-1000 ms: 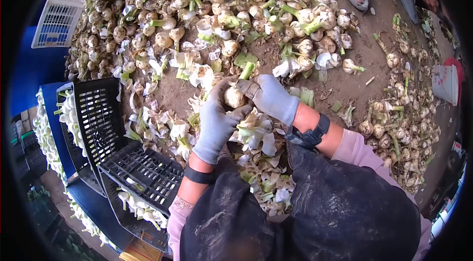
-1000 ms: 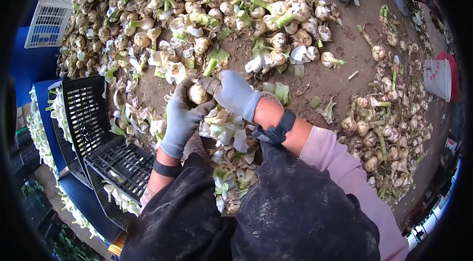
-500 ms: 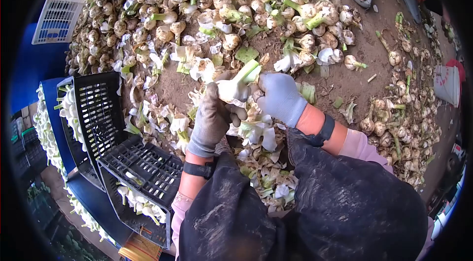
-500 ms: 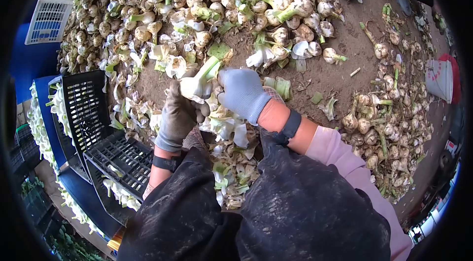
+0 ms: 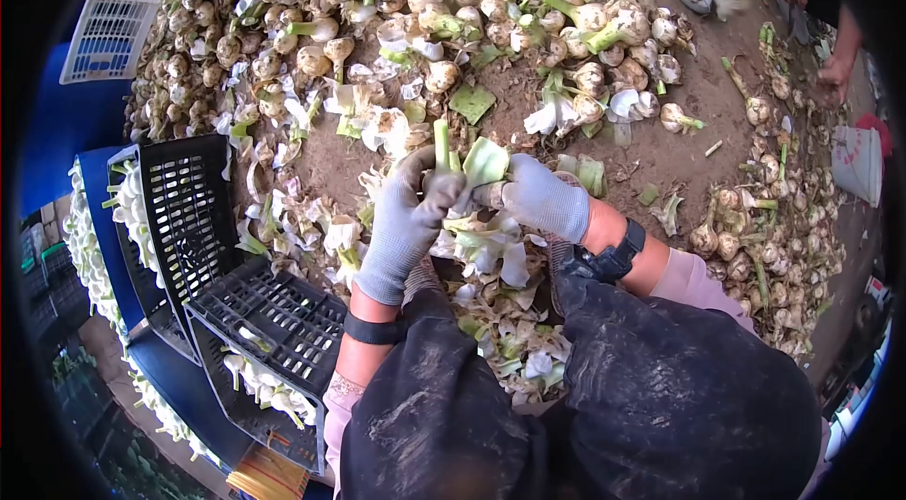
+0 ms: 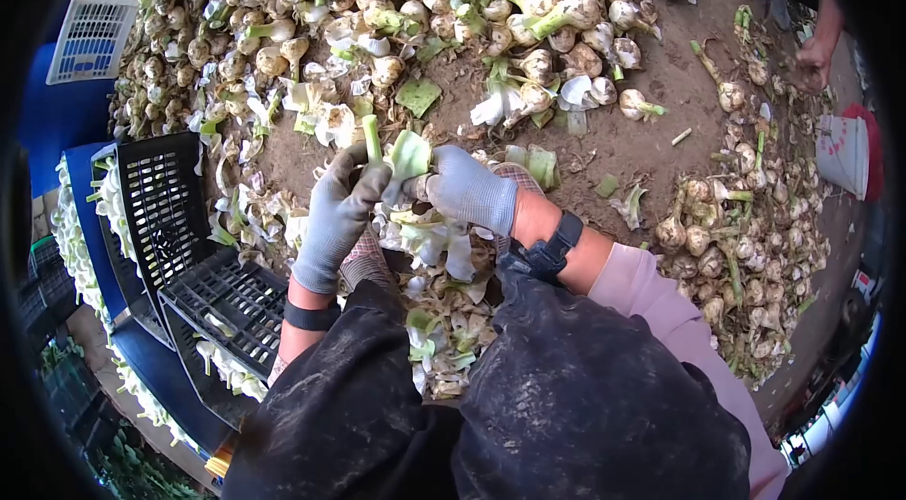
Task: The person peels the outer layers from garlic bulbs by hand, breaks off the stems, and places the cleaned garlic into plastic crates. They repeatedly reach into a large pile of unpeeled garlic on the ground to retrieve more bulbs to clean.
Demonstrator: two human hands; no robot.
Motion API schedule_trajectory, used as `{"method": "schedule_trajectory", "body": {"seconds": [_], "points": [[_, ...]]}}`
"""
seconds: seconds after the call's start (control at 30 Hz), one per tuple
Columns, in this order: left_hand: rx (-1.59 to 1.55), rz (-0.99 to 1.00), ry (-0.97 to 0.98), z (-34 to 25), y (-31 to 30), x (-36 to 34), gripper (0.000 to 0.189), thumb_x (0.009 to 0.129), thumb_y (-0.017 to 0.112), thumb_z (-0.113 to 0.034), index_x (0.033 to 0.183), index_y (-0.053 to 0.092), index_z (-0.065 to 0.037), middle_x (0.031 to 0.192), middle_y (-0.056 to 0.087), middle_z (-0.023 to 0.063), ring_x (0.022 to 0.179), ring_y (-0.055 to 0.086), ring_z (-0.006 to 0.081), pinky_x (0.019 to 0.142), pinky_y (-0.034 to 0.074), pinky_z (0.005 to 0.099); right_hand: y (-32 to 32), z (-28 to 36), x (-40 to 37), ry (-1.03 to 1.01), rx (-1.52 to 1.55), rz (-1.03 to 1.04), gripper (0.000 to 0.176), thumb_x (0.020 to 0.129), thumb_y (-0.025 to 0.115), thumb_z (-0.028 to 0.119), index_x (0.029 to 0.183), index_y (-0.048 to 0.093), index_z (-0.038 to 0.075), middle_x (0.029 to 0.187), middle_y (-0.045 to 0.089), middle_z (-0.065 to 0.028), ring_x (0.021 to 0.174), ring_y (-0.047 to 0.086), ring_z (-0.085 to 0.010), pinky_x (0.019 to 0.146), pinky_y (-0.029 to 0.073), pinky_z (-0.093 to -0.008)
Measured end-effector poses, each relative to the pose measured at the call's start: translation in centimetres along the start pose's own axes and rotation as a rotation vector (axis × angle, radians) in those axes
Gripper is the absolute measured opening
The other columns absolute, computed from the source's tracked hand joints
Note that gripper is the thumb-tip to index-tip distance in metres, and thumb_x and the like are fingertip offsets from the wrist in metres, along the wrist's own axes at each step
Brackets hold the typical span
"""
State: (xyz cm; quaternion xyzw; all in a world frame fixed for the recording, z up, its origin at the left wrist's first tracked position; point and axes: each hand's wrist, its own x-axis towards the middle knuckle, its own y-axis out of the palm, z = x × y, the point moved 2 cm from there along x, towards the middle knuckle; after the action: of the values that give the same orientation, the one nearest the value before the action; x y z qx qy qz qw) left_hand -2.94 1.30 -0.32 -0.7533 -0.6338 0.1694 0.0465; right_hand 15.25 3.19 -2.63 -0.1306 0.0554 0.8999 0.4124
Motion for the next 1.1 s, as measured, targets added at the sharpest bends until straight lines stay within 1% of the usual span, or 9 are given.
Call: {"method": "schedule_trajectory", "body": {"seconds": [0.2,0.3,0.5,0.6,0.67,0.73,0.83,0.9,1.1], "points": [[-0.627,-0.059,-0.483,1.2,-0.6,-1.4,0.031,0.094,0.058,-0.022,0.114,0.057,0.002,0.104,0.064,0.0101,0.099,0.063,0.0217,0.089,0.052,0.0350,-1.1,0.6,-0.8,0.283,-0.564,-0.139,0.036,0.079,0.064,0.027,0.091,0.061,-0.007,0.083,0.062,-0.0264,0.080,0.064,-0.0393,0.069,0.051,-0.0427],[-1.122,-0.138,-0.336,2.5,-0.9,-1.7,0.034,0.095,0.055,-0.027,0.115,0.056,0.001,0.116,0.060,0.0141,0.115,0.056,0.0334,0.099,0.045,0.0434,0.2,0.0,-1.9,0.273,-0.659,0.321,0.030,0.079,0.062,0.024,0.088,0.061,-0.005,0.079,0.062,-0.0257,0.076,0.063,-0.0407,0.069,0.051,-0.0447],[-1.316,-0.432,-0.414,4.6,-2.9,-1.3,0.030,0.096,0.053,-0.025,0.115,0.057,-0.001,0.117,0.061,0.0135,0.108,0.060,0.0252,0.095,0.049,0.0439,2.8,4.4,-3.2,0.095,-0.436,0.943,0.024,0.077,0.061,0.023,0.089,0.064,0.003,0.080,0.066,-0.0191,0.076,0.065,-0.0365,0.069,0.051,-0.0444],[-1.501,-0.702,-0.043,2.7,-10.9,-0.7,0.037,0.091,0.061,-0.020,0.122,0.051,-0.001,0.118,0.061,0.0185,0.113,0.058,0.0304,0.095,0.052,0.0485,1.7,3.2,-2.9,0.111,-0.900,0.819,0.024,0.073,0.061,0.020,0.090,0.064,0.003,0.079,0.065,-0.0175,0.075,0.066,-0.0341,0.069,0.051,-0.0447],[-1.875,-0.121,0.249,-0.7,-18.0,-2.3,0.076,0.084,0.065,-0.042,0.139,0.034,0.000,0.132,0.050,0.0249,0.119,0.053,0.0383,0.100,0.046,0.0517,0.9,2.9,-3.3,0.084,-1.125,0.541,0.027,0.070,0.061,0.018,0.092,0.063,0.003,0.081,0.065,-0.0162,0.075,0.066,-0.0325,0.068,0.051,-0.0433],[-1.690,0.220,0.380,-6.9,-17.8,-2.8,0.070,0.091,0.051,-0.046,0.140,0.035,0.001,0.139,0.045,0.0214,0.132,0.040,0.0367,0.107,0.038,0.0488,-1.4,3.6,-1.9,0.084,-1.162,0.211,0.036,0.078,0.064,0.032,0.099,0.060,0.004,0.084,0.064,-0.0149,0.072,0.065,-0.0309,0.063,0.051,-0.0419],[-1.167,-0.245,0.420,-4.9,-15.3,-1.4,0.047,0.101,0.037,-0.031,0.136,0.042,-0.001,0.131,0.052,0.0180,0.120,0.053,0.0328,0.096,0.047,0.0417,-4.6,6.2,3.0,-0.067,-1.331,-0.351,0.035,0.080,0.066,0.029,0.106,0.058,0.006,0.105,0.058,-0.0147,0.093,0.059,-0.0301,0.078,0.049,-0.0403],[-0.811,-0.389,0.009,-4.3,-8.4,0.2,0.042,0.100,0.044,-0.028,0.130,0.047,0.000,0.117,0.060,0.0168,0.102,0.062,0.0262,0.091,0.051,0.0374,-5.4,3.4,7.3,-0.123,-1.533,-0.563,0.036,0.076,0.069,0.024,0.108,0.059,0.012,0.111,0.054,-0.0144,0.097,0.057,-0.0325,0.080,0.049,-0.0414],[-0.182,-0.044,-0.126,0.5,1.0,0.7,0.087,0.075,0.081,-0.019,0.143,0.030,0.000,0.137,0.043,0.0151,0.121,0.045,0.0215,0.099,0.042,0.0348,-4.5,4.1,5.2,-0.070,-0.727,-0.415,0.056,0.073,0.071,0.018,0.125,0.051,0.008,0.118,0.050,-0.0208,0.108,0.052,-0.0386,0.096,0.042,-0.0412]]}}
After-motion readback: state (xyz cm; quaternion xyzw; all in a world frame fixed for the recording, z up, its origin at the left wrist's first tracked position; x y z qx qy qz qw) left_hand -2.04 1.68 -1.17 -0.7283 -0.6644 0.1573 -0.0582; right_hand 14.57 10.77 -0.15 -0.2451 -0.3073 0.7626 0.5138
